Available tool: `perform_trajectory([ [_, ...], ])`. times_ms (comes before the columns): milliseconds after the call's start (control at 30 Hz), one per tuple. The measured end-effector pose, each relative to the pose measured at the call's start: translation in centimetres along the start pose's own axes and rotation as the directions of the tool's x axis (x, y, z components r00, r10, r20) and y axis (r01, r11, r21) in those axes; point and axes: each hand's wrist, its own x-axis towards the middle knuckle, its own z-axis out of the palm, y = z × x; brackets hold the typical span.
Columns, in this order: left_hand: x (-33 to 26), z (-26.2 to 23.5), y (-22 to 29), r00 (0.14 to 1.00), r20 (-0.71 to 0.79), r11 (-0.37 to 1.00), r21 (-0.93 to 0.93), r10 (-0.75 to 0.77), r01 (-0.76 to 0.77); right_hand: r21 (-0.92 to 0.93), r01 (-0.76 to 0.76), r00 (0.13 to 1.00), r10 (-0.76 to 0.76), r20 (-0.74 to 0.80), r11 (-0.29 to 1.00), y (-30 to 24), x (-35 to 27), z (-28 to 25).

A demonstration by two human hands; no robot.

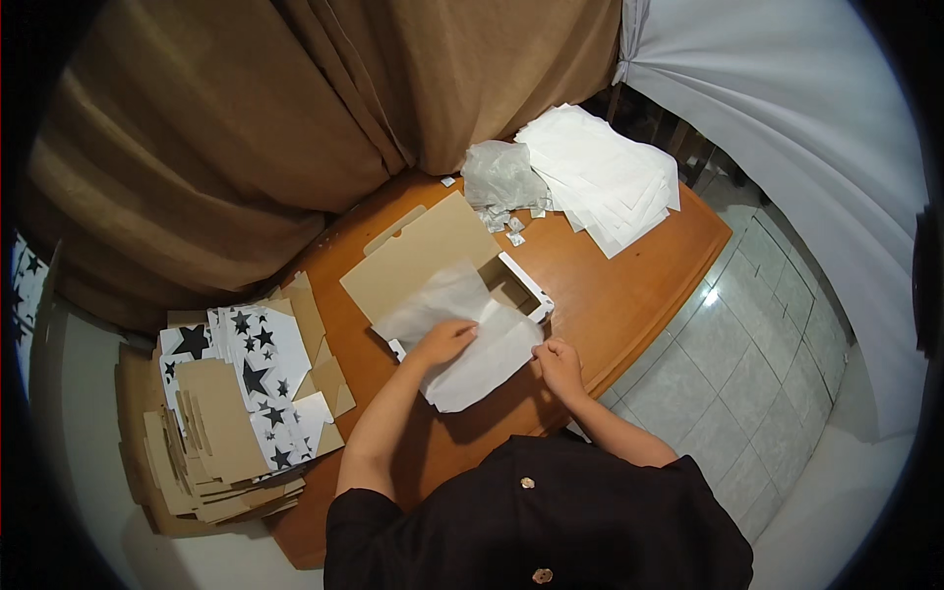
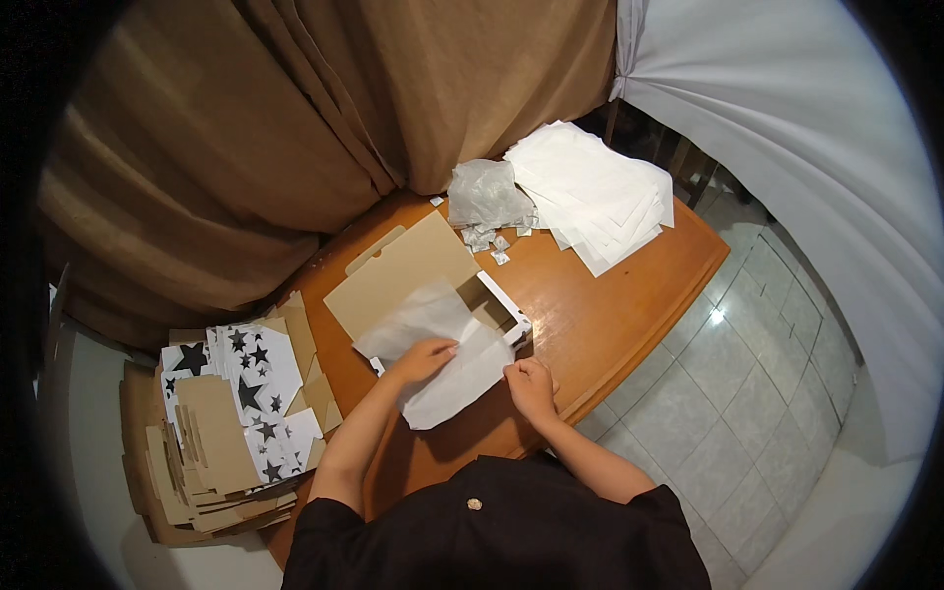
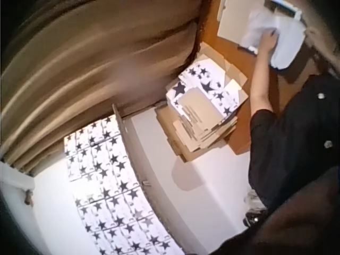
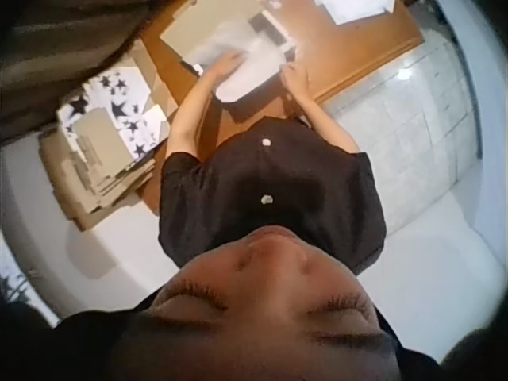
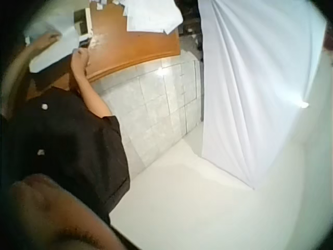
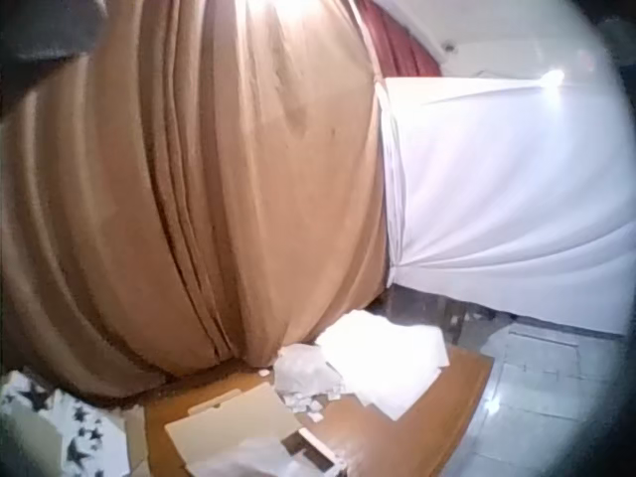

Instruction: Assembling cardboard shoe boxes by folding them, inserting lining paper and silica gel, and stacking them on a shelf.

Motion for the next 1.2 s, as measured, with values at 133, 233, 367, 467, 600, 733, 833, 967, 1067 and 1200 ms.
perform_trajectory([
  [133,0.3,0.1,-1.4,0.960,-0.002,0.955,-0.100,-0.281,0.280,0.010,0.040,0.998,-0.040,-0.039,0.999,-0.5,-0.2,0.6],
  [233,1.2,-0.5,2.0,0.961,0.082,0.961,0.112,-0.263,0.253,0.062,-0.011,1.000,0.013,-0.024,0.998,0.2,0.1,0.8],
  [367,1.0,-0.6,1.1,0.964,0.180,0.981,0.052,-0.196,0.189,0.140,-0.144,0.986,0.129,0.110,0.980,0.5,0.3,1.4],
  [467,0.6,0.0,0.2,0.925,0.250,0.950,0.197,-0.286,0.240,0.137,-0.130,0.988,0.117,0.100,0.982,0.5,0.5,1.6],
  [600,-0.5,0.6,0.0,0.888,0.313,0.933,0.235,-0.337,0.271,0.167,-0.127,0.989,0.111,0.102,0.978,-0.1,0.4,1.2],
  [733,-0.3,-0.1,1.1,0.849,0.280,0.892,0.203,-0.447,0.403,0.135,-0.179,0.983,0.173,0.057,0.975,-0.4,1.1,0.5],
  [833,0.2,-1.5,1.6,0.927,0.231,0.956,0.078,-0.294,0.284,0.047,-0.209,0.978,0.210,-0.012,0.977,-2.5,1.8,-0.2],
  [967,1.7,-2.3,2.2,0.936,0.243,0.959,-0.059,-0.256,0.278,-0.201,-0.103,0.995,0.098,-0.034,0.974,-5.0,1.9,-0.5],
  [1067,3.3,-2.7,3.0,0.904,0.340,0.944,-0.106,-0.260,0.312,-0.223,-0.007,0.995,-0.016,-0.103,0.975,-4.2,2.4,0.1],
  [1200,4.3,-2.0,3.1,0.912,0.371,0.966,-0.114,-0.175,0.231,-0.121,-0.090,0.995,0.093,0.025,0.989,-3.7,2.8,0.7],
])
